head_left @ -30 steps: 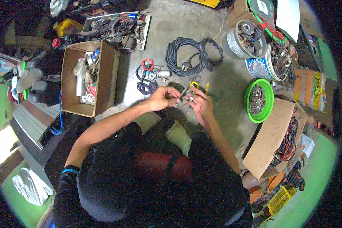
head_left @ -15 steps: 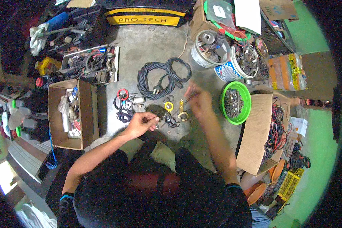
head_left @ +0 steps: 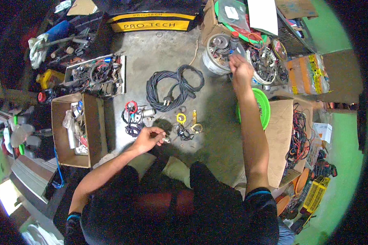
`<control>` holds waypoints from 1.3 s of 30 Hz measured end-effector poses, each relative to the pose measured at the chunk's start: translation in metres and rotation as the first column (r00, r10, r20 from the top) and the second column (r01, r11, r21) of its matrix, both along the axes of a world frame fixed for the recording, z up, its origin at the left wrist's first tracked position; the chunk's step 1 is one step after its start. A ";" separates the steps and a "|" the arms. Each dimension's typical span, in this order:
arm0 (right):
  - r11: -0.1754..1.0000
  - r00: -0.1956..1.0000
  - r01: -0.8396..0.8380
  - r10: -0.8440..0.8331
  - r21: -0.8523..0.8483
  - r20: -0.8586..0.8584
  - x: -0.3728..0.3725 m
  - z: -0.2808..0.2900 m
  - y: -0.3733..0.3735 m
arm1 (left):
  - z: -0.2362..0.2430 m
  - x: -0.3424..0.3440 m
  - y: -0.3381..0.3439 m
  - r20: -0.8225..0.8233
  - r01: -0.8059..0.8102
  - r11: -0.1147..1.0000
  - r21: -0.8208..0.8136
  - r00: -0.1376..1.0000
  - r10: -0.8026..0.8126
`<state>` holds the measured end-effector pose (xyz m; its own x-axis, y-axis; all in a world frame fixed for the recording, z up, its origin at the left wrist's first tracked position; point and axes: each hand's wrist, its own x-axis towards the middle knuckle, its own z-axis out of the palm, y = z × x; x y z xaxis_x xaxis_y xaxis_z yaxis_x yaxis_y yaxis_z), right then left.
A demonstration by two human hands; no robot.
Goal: The person sits on the floor in a cluttered room and handles various electrical components. They strip the insulation off red and yellow wires, twist the exposed strands, and manipulate small metal connectors and plastic parts. The person also picks up and examines a coiled black cable and a small white cylindrical object.
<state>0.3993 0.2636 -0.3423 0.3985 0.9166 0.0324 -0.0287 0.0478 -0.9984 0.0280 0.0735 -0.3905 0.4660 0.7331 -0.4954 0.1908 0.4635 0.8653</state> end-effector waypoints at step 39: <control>0.893 0.261 -0.355 0.379 -0.277 0.888 -0.145 -0.105 -0.214 | -0.059 -0.020 0.000 -0.753 0.707 0.627 0.327 0.595 -0.279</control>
